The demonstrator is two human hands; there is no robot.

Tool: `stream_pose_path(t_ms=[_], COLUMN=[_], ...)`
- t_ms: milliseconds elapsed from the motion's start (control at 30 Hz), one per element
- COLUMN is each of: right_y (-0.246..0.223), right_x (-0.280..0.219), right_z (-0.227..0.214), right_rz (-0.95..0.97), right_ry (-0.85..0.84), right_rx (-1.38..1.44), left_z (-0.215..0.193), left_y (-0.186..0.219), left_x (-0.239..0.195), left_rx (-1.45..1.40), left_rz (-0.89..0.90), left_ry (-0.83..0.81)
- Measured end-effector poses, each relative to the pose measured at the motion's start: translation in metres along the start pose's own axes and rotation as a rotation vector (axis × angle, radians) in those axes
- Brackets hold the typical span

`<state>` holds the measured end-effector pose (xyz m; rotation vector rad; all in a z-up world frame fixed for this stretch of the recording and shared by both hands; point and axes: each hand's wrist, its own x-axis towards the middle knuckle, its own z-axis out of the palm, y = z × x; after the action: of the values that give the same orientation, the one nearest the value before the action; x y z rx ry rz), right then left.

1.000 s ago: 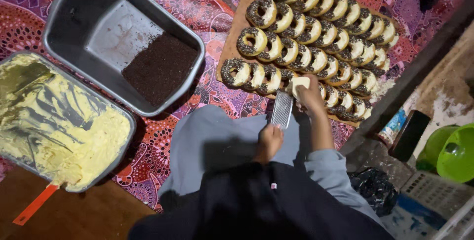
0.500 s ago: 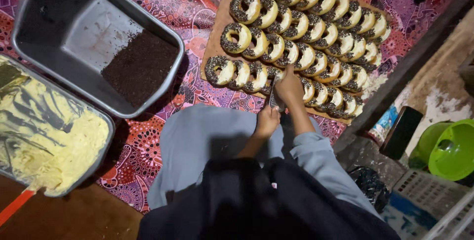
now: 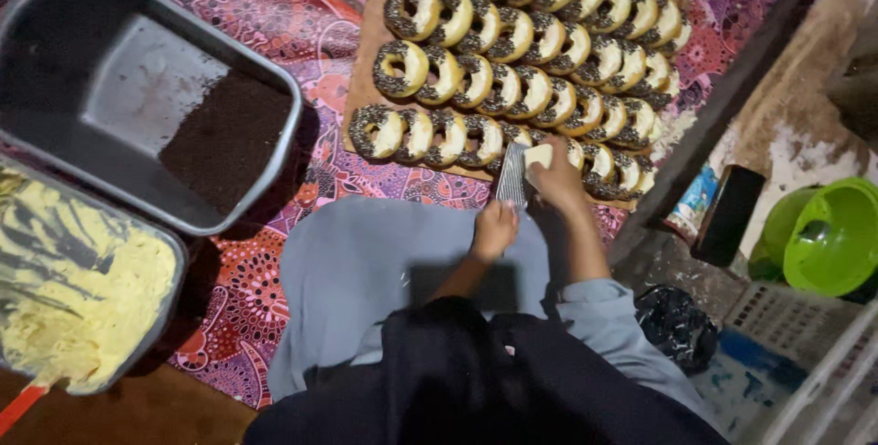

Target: The person dips donuts into a yellow glaze and then into dark crumbs, placing them on a board. They then use a grater to sprinkle white shavings over the finished donuts.

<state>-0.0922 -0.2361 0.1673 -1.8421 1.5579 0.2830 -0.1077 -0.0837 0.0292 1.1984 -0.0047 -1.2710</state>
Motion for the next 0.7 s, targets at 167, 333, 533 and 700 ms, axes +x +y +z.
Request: stream_pose_path(t_ms=[167, 333, 533, 700], right_y=[-0.018, -0.031, -0.014, 0.037], right_x=[0.016, 0.036, 0.038, 0.015], right_z=[0.018, 0.028, -0.008, -0.028], right_rz=[-0.153, -0.091, 0.006, 0.006], right_ry=[0.087, 0.049, -0.039, 0.061], right_rx=[-0.247, -0.339, 0.011, 0.337], left_z=[0.012, 0.005, -0.003, 0.012], left_y=[-0.006, -0.043, -0.059, -0.032], left_x=[0.035, 0.025, -0.036, -0.024], left_rx=[-0.094, 0.269, 0.637, 0.617], left_rz=[-0.046, 0.218, 0.38, 0.68], left_ry=[-0.069, 0.067, 0.268, 0.119])
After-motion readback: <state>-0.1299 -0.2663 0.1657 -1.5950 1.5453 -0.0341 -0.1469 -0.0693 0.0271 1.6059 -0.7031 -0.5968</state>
